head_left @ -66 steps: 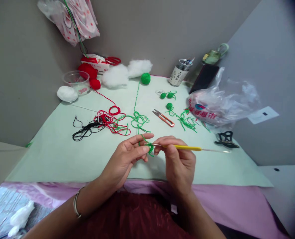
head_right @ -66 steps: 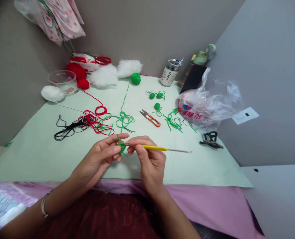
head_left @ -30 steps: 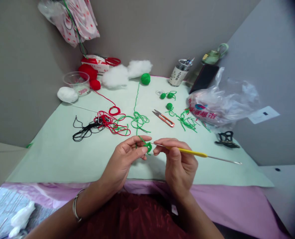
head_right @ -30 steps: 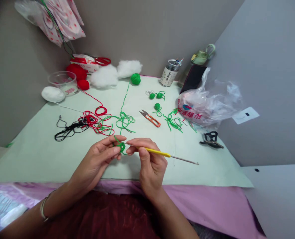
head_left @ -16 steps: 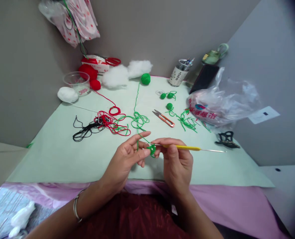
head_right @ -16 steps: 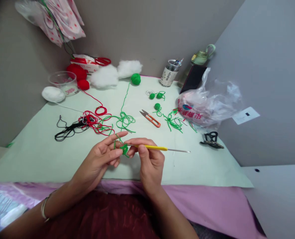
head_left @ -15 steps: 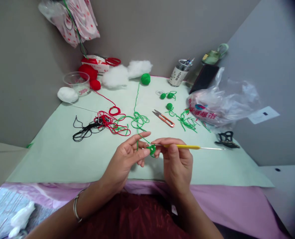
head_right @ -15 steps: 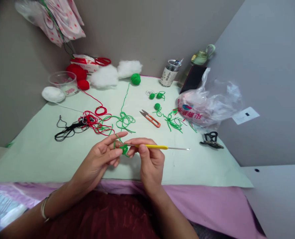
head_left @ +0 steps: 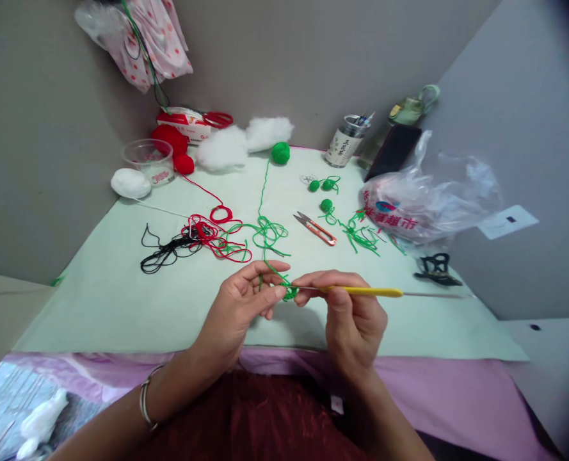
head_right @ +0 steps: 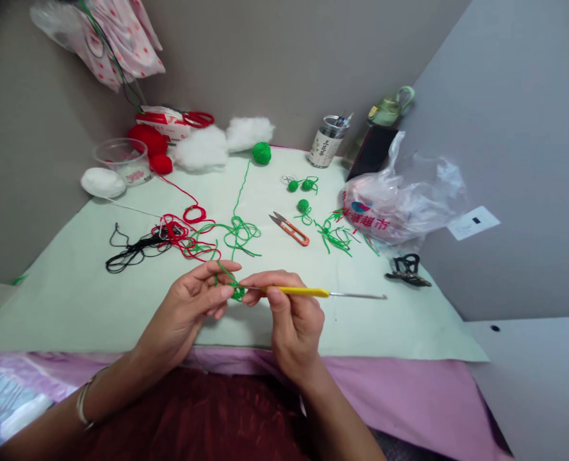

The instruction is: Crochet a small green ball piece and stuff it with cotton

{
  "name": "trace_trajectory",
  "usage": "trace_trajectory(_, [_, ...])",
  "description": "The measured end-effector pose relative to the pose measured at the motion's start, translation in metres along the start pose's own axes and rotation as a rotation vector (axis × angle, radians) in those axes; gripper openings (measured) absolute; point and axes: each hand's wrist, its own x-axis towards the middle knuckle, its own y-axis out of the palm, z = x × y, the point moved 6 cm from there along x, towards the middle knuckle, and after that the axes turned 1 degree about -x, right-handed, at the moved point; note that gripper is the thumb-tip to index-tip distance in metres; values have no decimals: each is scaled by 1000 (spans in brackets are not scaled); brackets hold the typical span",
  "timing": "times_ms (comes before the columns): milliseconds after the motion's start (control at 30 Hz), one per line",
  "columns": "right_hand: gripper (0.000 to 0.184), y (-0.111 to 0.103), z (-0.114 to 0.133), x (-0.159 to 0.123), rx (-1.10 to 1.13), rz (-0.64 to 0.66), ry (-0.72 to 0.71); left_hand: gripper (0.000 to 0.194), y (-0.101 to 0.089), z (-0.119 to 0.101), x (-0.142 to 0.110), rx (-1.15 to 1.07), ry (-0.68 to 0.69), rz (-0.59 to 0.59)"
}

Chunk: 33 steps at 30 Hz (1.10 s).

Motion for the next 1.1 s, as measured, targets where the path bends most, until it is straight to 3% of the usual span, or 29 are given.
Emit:
trace_trajectory(233, [23, 9, 12, -7, -200, 50, -279, 23, -5, -4, -1, 135, 88, -36])
trace_trajectory(433, [23, 14, 21, -4, -284, 37, -346, 20, -8, -2, 0, 173, 127, -29])
trace_trajectory(567, [25, 16, 19, -8, -392, 106, -383, 22, -10, -8, -2, 189, 180, -73])
trace_trajectory(667, [35, 20, 13, -16, -585, 137, -462, 35, -6, -8, -2, 125, 131, -59])
trace_trajectory(767, [42, 20, 12, -21, -617, 100, -509, 44, 3, -1, -2, -65, -46, 42])
trace_trajectory(867, [35, 13, 12, -14, -414, 23, -376, 40, 7, 2, -1, -195, -168, 96])
trace_trajectory(1000, [23, 3, 5, 1, -27, -83, -61, 34, 3, -6, 1, -165, -72, 39])
trace_trajectory(1100, [21, 6, 2, 5, 69, -67, 8, 33, 6, -5, 0, -115, -51, 73])
